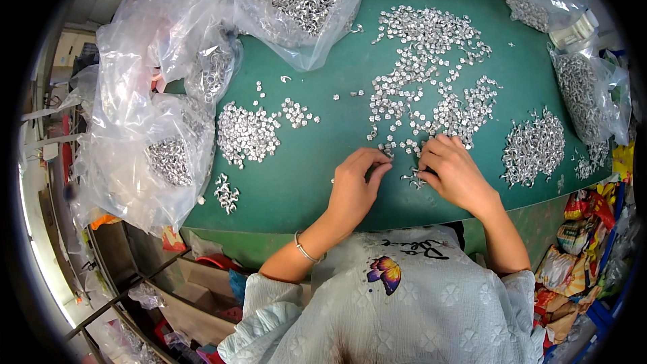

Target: The person sorts small silver metal parts on a green work surface by hand, grouping them into piles and moving some into plastic bags.

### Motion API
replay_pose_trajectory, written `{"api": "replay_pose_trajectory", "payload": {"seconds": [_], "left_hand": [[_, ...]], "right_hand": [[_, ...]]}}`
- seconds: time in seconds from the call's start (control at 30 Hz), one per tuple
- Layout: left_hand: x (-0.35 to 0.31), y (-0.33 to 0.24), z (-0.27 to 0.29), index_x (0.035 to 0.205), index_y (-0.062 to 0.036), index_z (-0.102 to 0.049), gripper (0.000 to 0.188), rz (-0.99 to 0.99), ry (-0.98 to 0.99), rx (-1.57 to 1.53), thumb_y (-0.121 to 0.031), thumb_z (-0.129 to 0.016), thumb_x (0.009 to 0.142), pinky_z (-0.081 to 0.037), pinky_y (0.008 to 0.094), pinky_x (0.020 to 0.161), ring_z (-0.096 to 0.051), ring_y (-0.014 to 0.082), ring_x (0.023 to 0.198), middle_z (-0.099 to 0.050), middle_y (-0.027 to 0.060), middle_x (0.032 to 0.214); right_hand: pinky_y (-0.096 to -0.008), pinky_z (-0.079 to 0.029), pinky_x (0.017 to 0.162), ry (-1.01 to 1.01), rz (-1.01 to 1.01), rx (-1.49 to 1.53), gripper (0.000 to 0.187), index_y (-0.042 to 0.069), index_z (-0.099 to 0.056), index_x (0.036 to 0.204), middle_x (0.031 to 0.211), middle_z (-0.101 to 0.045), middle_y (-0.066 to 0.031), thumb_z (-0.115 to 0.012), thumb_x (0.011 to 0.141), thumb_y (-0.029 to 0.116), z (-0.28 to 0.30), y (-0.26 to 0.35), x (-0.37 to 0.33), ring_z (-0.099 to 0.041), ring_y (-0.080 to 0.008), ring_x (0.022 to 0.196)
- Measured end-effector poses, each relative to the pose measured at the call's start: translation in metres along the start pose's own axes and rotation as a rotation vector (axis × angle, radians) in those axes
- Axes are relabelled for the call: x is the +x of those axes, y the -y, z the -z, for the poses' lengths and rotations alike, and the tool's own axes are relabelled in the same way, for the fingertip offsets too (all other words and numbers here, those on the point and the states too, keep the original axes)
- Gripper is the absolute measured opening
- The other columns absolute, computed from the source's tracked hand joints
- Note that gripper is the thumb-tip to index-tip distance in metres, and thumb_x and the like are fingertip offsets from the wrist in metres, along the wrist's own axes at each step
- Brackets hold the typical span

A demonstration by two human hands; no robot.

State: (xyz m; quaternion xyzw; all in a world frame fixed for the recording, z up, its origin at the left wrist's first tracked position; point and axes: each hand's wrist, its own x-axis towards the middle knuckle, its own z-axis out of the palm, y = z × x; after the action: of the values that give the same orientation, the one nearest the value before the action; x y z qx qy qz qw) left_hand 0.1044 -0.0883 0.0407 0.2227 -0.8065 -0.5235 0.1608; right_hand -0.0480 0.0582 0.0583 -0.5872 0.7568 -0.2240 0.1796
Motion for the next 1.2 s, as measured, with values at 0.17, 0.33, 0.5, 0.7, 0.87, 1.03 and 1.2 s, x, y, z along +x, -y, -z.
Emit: {"api": "replay_pose_trajectory", "payload": {"seconds": [0.17, 0.33, 0.5, 0.7, 0.87, 1.03, 1.2], "left_hand": [[-0.007, 0.013, 0.006, 0.09, 0.0028, -0.063, 0.011, 0.048, -0.117, 0.039, 0.004, -0.068, 0.08, -0.05, 0.031, 0.06, -0.063, 0.0243, 0.069, -0.065, 0.014, 0.088], [0.001, 0.017, 0.016, 0.097, 0.0011, -0.063, 0.017, 0.118, -0.191, 0.077, 0.005, -0.066, 0.081, -0.049, 0.029, 0.061, -0.062, 0.0191, 0.071, -0.066, 0.0114, 0.087], [-0.01, 0.024, 0.032, 0.105, -0.0015, -0.064, 0.023, 0.094, -0.249, 0.162, 0.006, -0.063, 0.083, -0.047, 0.0251, 0.064, -0.061, 0.013, 0.075, -0.066, 0.0069, 0.085], [-0.016, 0.021, 0.033, 0.105, -0.0017, -0.064, 0.023, 0.152, -0.203, 0.041, 0.006, -0.062, 0.083, -0.046, 0.0244, 0.064, -0.059, 0.0134, 0.076, -0.063, 0.0069, 0.088], [-0.016, 0.023, 0.035, 0.102, -0.0004, -0.063, 0.022, 0.079, -0.261, 0.112, 0.008, -0.06, 0.082, -0.046, 0.0255, 0.065, -0.059, 0.015, 0.077, -0.061, 0.0082, 0.089], [-0.023, 0.032, 0.038, 0.099, 0.0012, -0.062, 0.019, 0.048, -0.285, 0.183, 0.008, -0.059, 0.082, -0.048, 0.0332, 0.068, -0.059, 0.0243, 0.076, -0.06, 0.0124, 0.092], [-0.028, 0.049, 0.049, 0.098, -0.0005, -0.062, 0.017, 0.023, -0.356, 0.371, 0.005, -0.061, 0.082, -0.045, 0.0357, 0.077, -0.059, 0.0274, 0.082, -0.061, 0.0118, 0.094]], "right_hand": [[-0.0371, -0.04, 0.077, -0.332, -0.044, 0.068, 0.011, 0.003, -0.062, 0.081, 0.088, -0.055, -0.0075, -0.07, 0.076, 0.009, -0.008, -0.009, 0.052, -0.051, -0.0257, 0.091], [-0.0376, -0.04, 0.077, -0.4, 0.04, -0.259, 0.01, 0.003, -0.061, 0.083, 0.087, -0.057, -0.0081, -0.068, 0.077, 0.008, -0.029, -0.014, 0.088, -0.052, -0.0267, 0.089], [-0.037, -0.039, 0.078, -0.383, 0.016, -0.191, 0.01, 0.004, -0.061, 0.084, 0.088, -0.058, -0.0075, -0.067, 0.077, 0.006, -0.023, -0.021, 0.078, -0.052, -0.0262, 0.089], [-0.0371, -0.039, 0.078, -0.369, 0.09, -0.208, 0.015, 0.003, -0.063, 0.092, 0.087, -0.058, -0.0073, -0.065, 0.077, 0.004, -0.032, -0.017, 0.088, -0.053, -0.0265, 0.088], [-0.0371, -0.04, 0.077, -0.443, 0.056, -0.182, 0.016, 0.004, -0.064, 0.093, 0.085, -0.058, -0.0066, -0.062, 0.077, 0.001, -0.026, -0.023, 0.079, -0.054, -0.0248, 0.087], [-0.0372, -0.039, 0.077, -0.403, 0.017, -0.209, 0.014, 0.004, -0.065, 0.09, 0.087, -0.058, -0.0065, -0.061, 0.078, -0.002, -0.019, -0.035, 0.066, -0.054, -0.025, 0.088], [-0.0377, -0.04, 0.078, -0.448, -0.084, -0.188, 0.007, 0.003, -0.064, 0.088, 0.087, -0.059, -0.0089, -0.06, 0.083, 0.0, -0.007, -0.035, 0.052, -0.055, -0.0271, 0.089]]}}
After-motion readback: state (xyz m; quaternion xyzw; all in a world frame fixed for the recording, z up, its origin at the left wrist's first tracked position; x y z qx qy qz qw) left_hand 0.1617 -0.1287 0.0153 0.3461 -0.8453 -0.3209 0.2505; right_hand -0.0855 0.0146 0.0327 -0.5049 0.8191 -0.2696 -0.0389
